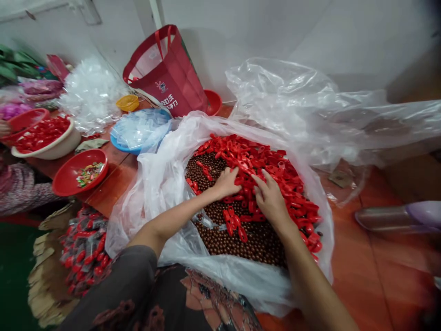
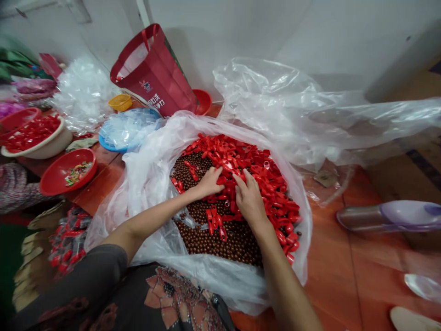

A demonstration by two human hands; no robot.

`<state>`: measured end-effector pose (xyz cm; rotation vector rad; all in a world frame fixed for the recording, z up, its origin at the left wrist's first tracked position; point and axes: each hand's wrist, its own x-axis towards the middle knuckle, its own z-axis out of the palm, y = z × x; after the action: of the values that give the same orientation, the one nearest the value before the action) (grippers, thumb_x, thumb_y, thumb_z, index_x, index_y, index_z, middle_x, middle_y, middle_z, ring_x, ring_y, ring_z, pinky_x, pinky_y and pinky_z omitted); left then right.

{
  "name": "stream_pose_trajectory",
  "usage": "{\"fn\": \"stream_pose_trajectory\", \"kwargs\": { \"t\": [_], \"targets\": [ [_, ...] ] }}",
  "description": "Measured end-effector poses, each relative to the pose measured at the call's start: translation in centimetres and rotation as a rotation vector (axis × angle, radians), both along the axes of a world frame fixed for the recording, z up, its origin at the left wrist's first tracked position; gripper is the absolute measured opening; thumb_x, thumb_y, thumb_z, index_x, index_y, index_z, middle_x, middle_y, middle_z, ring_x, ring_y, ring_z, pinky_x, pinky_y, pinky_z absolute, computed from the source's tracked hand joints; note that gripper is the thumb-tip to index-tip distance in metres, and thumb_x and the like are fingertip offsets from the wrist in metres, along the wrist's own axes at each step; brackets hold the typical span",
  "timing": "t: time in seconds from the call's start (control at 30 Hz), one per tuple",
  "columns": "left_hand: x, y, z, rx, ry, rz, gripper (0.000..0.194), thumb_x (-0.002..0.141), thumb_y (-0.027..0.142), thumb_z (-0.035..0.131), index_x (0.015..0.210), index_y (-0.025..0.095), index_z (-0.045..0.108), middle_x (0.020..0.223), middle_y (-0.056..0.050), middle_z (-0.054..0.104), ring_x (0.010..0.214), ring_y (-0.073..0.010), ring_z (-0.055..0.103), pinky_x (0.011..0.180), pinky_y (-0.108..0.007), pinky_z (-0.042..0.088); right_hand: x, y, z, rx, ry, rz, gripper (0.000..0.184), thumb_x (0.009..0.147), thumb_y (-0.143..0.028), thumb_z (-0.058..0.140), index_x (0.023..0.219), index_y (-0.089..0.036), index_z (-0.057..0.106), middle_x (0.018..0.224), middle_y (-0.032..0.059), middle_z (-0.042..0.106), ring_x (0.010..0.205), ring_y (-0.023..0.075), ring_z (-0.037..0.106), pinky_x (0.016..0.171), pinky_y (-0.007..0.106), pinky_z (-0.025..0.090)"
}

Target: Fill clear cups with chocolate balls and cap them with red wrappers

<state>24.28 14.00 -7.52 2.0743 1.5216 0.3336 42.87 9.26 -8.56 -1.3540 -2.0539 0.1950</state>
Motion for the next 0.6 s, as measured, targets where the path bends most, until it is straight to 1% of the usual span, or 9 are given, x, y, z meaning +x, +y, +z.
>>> {"fn": "stream_pose_trajectory", "kwargs": {
  "t": [0.07,0.1,0.17,0.2,0.27,0.33,0.43,0.53,0.6],
  "targets": [
    [0.8,-1.6,0.4,-0.006,-0.027,-0.154,0.081,0.077,0.038,0.063,0.149,0.018,0.032,0.138,-0.017,0.043,0.127,-0.0332,0.046,0.107,-0.044,0.038,0.4,-0.8,0.9,0.002,-0.006,0.008,0.044,0.096,-0.022,0.038,0.139,-0.022,0.051,0.154,0.0147,0.038,0.139,0.0300,0.039,0.110,0.055,0.039],
    [0.6,-2.3,0.8,-0.013,-0.024,-0.219,0.082,0.077,0.040,0.064,0.149,0.019,0.032,0.143,-0.017,0.040,0.130,-0.0334,0.042,0.109,-0.045,0.036,0.6,-1.4,1.4,0.000,-0.015,0.009,0.044,0.096,-0.022,0.038,0.138,-0.023,0.052,0.153,0.0142,0.039,0.138,0.0300,0.041,0.110,0.055,0.039],
    [-0.7,-3.4,2.0,-0.026,0.012,-0.306,0.077,0.079,0.042,0.065,0.148,0.021,0.036,0.151,-0.015,0.034,0.137,-0.0335,0.036,0.113,-0.045,0.031,1.1,-3.1,2.5,-0.018,-0.030,-0.003,0.041,0.096,-0.025,0.040,0.135,-0.023,0.055,0.146,0.0142,0.047,0.132,0.0299,0.046,0.107,0.053,0.042],
    [-1.8,-3.8,2.7,-0.029,0.046,-0.325,0.074,0.079,0.041,0.065,0.146,0.022,0.039,0.152,-0.014,0.032,0.138,-0.0331,0.033,0.114,-0.045,0.030,1.3,-4.2,2.9,-0.035,-0.033,-0.014,0.039,0.096,-0.027,0.042,0.132,-0.022,0.058,0.140,0.0141,0.052,0.127,0.0293,0.050,0.105,0.051,0.044],
    [-4.5,-4.3,3.8,-0.023,0.139,-0.330,0.067,0.080,0.037,0.066,0.142,0.020,0.044,0.151,-0.014,0.035,0.137,-0.0311,0.035,0.113,-0.042,0.031,1.5,-6.6,3.6,-0.095,-0.031,-0.026,0.034,0.096,-0.032,0.045,0.124,-0.022,0.063,0.122,0.0123,0.063,0.113,0.0266,0.058,0.099,0.046,0.048],
    [-7.5,-4.6,4.4,-0.025,0.276,-0.297,0.061,0.080,0.032,0.066,0.137,0.017,0.048,0.140,-0.014,0.044,0.130,-0.0295,0.043,0.109,-0.039,0.036,1.3,-9.1,3.8,-0.192,-0.042,0.006,0.031,0.097,-0.034,0.046,0.115,-0.022,0.068,0.106,0.0094,0.067,0.100,0.0234,0.063,0.091,0.040,0.051],
    [-10.6,-5.3,4.6,-0.040,0.530,-0.241,0.051,0.080,0.026,0.064,0.129,0.018,0.053,0.124,-0.012,0.053,0.117,-0.0288,0.050,0.098,-0.039,0.044,-0.2,-12.5,3.4,-0.368,-0.131,0.116,0.031,0.098,-0.032,0.044,0.109,-0.022,0.071,0.098,0.0074,0.070,0.093,0.0214,0.064,0.085,0.036,0.052],
    [-11.4,-6.6,4.5,-0.019,0.708,-0.219,0.041,0.081,0.020,0.059,0.122,0.016,0.056,0.121,-0.014,0.054,0.112,-0.0299,0.052,0.090,-0.039,0.047,-2.6,-14.5,2.6,-0.512,-0.264,0.243,0.031,0.097,-0.027,0.043,0.108,-0.024,0.072,0.094,0.0060,0.071,0.089,0.0197,0.065,0.080,0.032,0.051],
    [-11.0,-7.5,4.6,-0.015,0.759,-0.239,0.037,0.082,0.015,0.054,0.119,0.014,0.057,0.119,-0.015,0.055,0.111,-0.0302,0.053,0.086,-0.038,0.047,-4.0,-14.6,2.2,-0.554,-0.335,0.275,0.033,0.097,-0.022,0.041,0.114,-0.024,0.070,0.093,0.0057,0.070,0.086,0.0188,0.065,0.078,0.030,0.050]
  ]
}}
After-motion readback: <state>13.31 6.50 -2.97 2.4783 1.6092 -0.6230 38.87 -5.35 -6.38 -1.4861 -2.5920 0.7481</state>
